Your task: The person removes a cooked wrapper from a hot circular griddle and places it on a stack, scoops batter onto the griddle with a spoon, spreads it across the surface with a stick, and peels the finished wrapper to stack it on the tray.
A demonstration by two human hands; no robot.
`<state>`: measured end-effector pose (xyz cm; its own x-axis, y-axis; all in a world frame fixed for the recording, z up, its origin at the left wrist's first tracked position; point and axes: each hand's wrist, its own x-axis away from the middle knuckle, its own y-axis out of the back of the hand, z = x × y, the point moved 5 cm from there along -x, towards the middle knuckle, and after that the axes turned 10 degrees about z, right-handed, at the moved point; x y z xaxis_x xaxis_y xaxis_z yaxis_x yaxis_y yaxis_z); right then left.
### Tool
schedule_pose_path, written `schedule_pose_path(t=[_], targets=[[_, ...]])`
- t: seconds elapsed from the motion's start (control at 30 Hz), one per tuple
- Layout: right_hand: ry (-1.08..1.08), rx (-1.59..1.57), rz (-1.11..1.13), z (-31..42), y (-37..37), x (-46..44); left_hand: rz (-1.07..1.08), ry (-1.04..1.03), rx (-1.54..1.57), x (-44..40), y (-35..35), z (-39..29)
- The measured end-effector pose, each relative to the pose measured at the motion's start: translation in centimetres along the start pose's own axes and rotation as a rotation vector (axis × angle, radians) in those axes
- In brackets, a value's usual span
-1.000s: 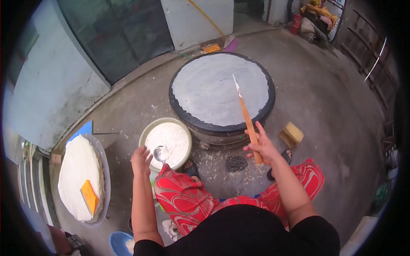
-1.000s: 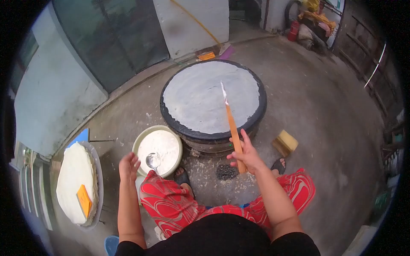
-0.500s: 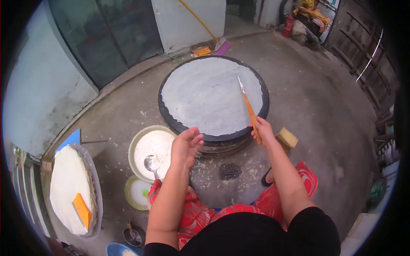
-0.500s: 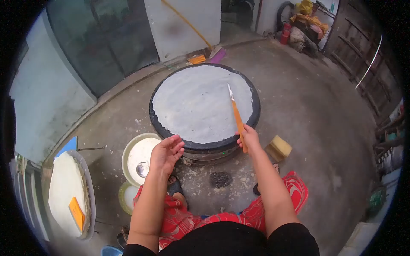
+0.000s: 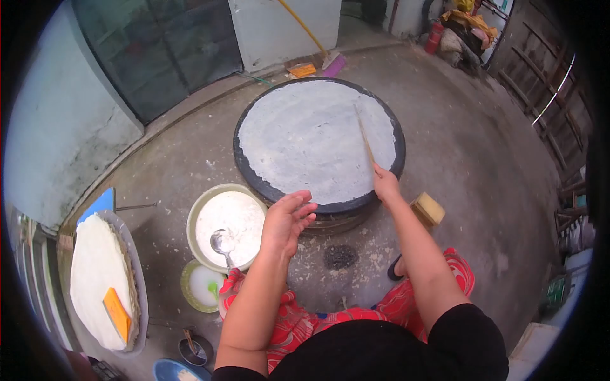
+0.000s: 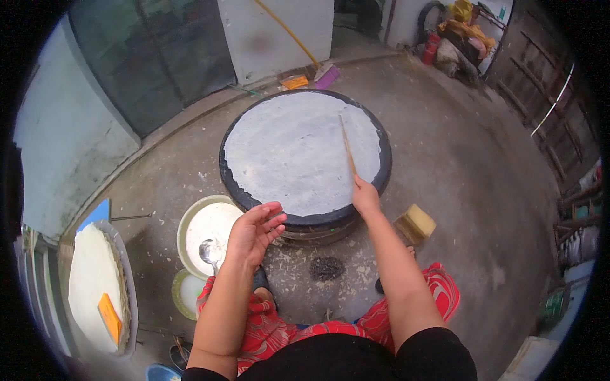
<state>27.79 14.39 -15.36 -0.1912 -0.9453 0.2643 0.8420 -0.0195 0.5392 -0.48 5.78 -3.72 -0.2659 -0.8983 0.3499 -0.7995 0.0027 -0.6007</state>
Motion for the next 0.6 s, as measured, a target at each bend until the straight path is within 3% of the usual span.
schedule_pose_path(t=[0.1,0.17,0.2,0.27,0.3,0.37,0.43,0.47,0.6], targets=[[-0.019,-0.056,0.041,2.9,0.3,2.5,0.006,0.015,-0.008,0.0,-0.2,0.2],[-0.219,-0.536,0.222,2.3,0.0,3.2,0.010,0.016,-0.011,0.1,-0.4,0.1],[-0.218,-0.535,0.221,2.0,0.1,3.2,0.014,0.011,-0.011,0.2,-0.5,0.0],[-0.111,-0.399,-0.125,0.6,1.5,3.7,0.013,0.007,-0.006,0.4,-0.5,0.1],[-0.113,-0.398,-0.123,-0.6,0.7,4.2,0.014,0.007,-0.009,0.3,-0.5,0.1],[0.233,0.042,0.172,-0.8,-2.1,5.1,0.015,0.007,-0.013,0.3,-0.6,0.0],[-0.015,-0.247,0.533,3.8,-2.8,10.0,0.028,0.016,-0.013,0.3,-0.9,0.1],[0.009,-0.345,0.574,3.5,-3.4,10.3,0.029,0.017,-0.014,0.3,-0.9,0.1],[-0.052,-0.687,0.347,2.2,-1.8,10.6,0.029,0.024,-0.015,0.4,-0.6,0.3]])
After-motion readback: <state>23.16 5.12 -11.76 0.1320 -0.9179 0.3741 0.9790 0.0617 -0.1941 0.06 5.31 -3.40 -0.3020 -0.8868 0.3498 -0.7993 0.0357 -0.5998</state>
